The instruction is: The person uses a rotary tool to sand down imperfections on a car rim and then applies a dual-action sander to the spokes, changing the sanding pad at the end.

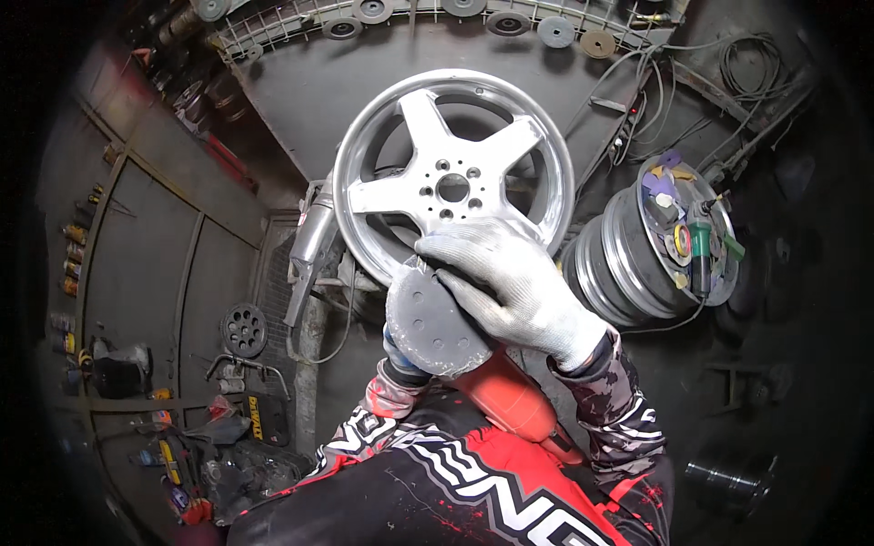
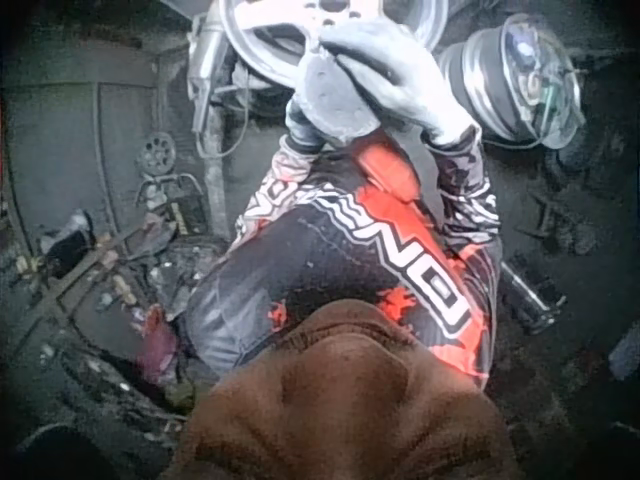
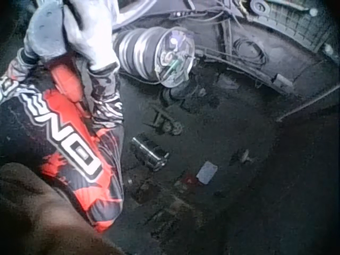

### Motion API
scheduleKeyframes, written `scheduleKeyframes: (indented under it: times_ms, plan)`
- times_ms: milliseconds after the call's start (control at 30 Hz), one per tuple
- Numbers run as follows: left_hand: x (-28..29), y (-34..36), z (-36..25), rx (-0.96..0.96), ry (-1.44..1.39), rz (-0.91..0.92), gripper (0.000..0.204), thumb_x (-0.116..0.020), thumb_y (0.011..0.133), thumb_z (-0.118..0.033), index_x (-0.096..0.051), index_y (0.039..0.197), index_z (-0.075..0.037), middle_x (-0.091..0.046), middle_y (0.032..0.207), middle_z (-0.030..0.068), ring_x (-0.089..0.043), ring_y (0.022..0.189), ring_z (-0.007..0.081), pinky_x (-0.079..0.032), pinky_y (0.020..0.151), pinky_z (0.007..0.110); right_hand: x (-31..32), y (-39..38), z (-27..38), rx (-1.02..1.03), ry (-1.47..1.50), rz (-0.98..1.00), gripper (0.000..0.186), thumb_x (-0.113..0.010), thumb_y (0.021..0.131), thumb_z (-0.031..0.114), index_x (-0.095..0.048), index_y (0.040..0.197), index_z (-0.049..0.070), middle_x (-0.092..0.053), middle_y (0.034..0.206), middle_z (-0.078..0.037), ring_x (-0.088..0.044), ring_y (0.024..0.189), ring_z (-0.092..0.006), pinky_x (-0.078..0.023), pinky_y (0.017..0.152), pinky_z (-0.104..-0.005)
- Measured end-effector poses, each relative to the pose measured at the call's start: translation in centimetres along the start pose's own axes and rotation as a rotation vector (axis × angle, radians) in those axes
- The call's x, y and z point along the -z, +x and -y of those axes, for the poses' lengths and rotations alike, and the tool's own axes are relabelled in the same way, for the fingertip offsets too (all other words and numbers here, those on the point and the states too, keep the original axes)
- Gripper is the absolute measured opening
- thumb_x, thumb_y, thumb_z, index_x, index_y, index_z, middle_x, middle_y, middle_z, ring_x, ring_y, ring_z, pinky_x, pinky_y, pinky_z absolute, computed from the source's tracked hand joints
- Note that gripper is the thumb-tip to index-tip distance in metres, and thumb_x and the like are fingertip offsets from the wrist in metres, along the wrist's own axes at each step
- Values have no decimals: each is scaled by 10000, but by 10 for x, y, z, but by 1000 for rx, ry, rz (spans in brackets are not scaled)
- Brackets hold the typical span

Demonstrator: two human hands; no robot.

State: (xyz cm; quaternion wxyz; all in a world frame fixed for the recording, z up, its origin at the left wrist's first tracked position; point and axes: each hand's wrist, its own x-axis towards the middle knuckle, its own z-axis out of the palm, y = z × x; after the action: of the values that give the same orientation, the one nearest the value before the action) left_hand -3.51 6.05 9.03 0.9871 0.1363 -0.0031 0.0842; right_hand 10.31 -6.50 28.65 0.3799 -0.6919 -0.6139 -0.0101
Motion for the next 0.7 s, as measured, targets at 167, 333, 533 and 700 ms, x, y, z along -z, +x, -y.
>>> scheduleKeyframes:
  times_ms: [167, 333, 533, 700]
  plan:
    - [0, 3, -6, 8, 170, -65, 986, -751, 853, -550, -352, 1584, -22, -510, 1514, 204, -555, 1346, 364, -450, 1150, 541, -2, 7, 0, -37, 103, -24, 295, -687, 912, 93, -693, 1205, 68, -705, 1169, -130, -643, 1143, -345, -464, 1017, -455]
    - [11, 5, 1, -2, 99, 77, 990, -744, 851, -541, -339, 1589, -20, -504, 1520, 199, -555, 1347, 362, -449, 1151, 539, 8, 16, -5, -149, 317, 64, 258, -713, 935, 62, -688, 1188, 14, -712, 1152, -123, -654, 1153, -258, -499, 1003, -387]
    - [-4, 8, -5, -2, 241, -142, 975, -740, 852, -571, -378, 1568, -16, -535, 1485, 201, -579, 1314, 362, -474, 1131, 539, 20, 29, -8, -76, 321, 193, 300, -749, 933, 123, -719, 1222, 49, -706, 1095, -96, -664, 1057, -226, -504, 963, -360]
    - [48, 19, -7, -112, 372, 410, 649, -320, 1102, -497, -205, 1647, -163, -315, 1649, 125, -375, 1489, 329, -330, 1237, 502, 15, 27, -18, -83, 371, 136, 174, -702, 940, 104, -722, 1100, 38, -695, 970, -101, -677, 954, -228, -536, 868, -367]
